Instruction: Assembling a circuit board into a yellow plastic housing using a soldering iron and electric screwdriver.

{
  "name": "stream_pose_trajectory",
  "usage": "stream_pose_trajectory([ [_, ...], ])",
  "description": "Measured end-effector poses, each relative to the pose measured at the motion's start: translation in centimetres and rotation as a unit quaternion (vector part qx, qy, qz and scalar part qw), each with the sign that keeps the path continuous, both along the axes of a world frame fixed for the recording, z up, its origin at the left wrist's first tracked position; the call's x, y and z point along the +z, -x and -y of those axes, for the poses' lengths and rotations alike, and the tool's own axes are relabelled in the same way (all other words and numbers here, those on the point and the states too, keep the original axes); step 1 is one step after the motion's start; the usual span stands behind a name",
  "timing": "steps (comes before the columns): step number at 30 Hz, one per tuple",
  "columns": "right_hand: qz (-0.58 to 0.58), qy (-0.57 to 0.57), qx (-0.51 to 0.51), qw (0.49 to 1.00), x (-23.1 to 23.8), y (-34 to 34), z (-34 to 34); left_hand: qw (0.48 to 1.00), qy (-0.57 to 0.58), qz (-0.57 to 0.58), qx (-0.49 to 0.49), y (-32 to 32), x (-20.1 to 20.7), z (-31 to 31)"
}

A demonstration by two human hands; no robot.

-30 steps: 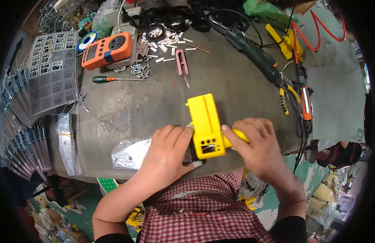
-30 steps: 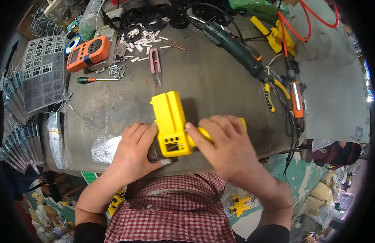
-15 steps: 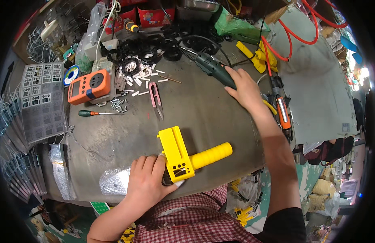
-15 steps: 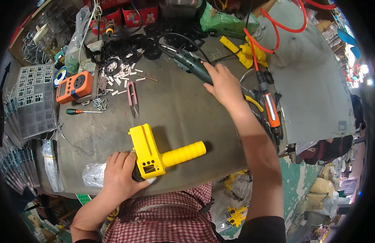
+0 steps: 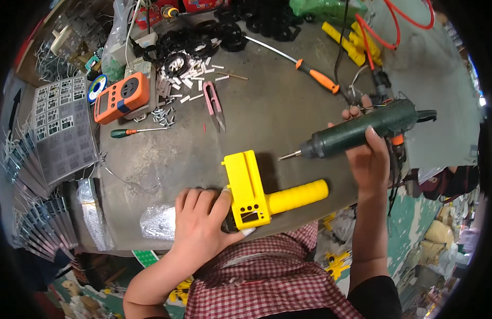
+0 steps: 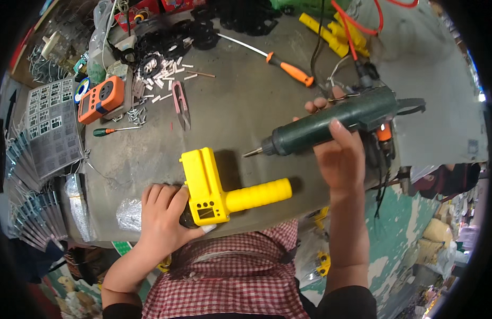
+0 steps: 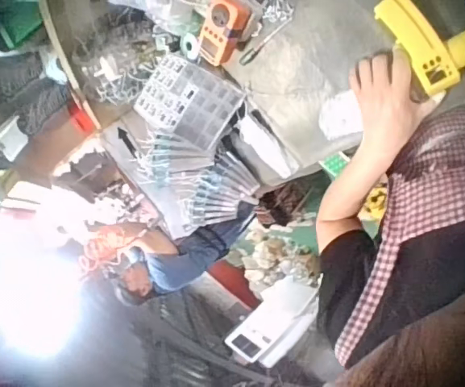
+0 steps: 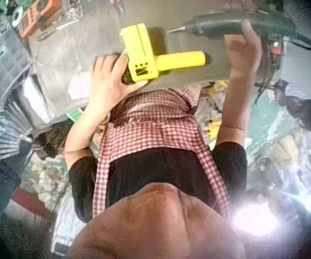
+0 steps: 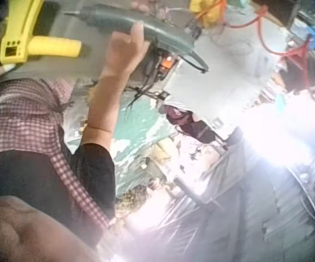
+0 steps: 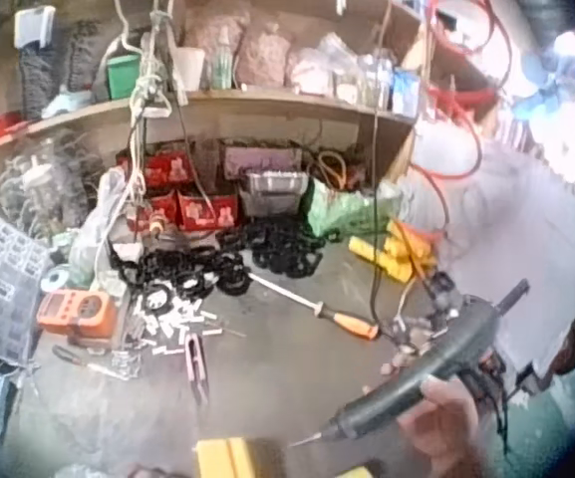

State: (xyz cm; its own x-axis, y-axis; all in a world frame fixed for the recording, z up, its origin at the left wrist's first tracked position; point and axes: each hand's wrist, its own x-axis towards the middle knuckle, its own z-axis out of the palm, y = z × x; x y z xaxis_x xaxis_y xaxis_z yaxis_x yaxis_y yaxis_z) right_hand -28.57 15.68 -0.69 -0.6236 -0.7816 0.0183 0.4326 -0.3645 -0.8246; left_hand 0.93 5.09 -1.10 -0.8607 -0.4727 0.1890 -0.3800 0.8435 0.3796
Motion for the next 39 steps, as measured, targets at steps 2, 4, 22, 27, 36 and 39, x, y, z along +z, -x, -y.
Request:
stream_pose_trajectory([
  [2, 0.018, -0.012, -0.028, 0.999, -1.6, 0.6, -0.9, 1.0, -0.014, 0.013, 0.022, -0.3, -0.3, -0.1],
  [4, 0.158, 0.085, 0.032, 0.983, -1.5, 1.2, -2.0, 1.0, -0.016, 0.02, 0.012, -0.1, -0.3, 0.0],
  [22, 0.191, 0.133, 0.009, 0.972, -1.6, -4.0, -1.5, 1.0, 0.0, -0.004, 0.007, -0.2, -0.9, 0.2],
  [27, 0.244, 0.168, 0.007, 0.955, -2.1, -4.4, -1.6, 1.0, -0.03, -0.001, -0.002, -0.4, -0.7, 0.3],
  [36, 0.216, 0.137, -0.028, 0.966, -1.4, -4.7, -1.5, 0.999, -0.033, -0.032, 0.001, -0.4, -0.9, 0.4],
  [39, 0.237, 0.147, -0.022, 0.96, -1.7, -4.7, -1.3, 0.999, -0.034, -0.032, 0.003, -0.5, -0.9, 0.4],
])
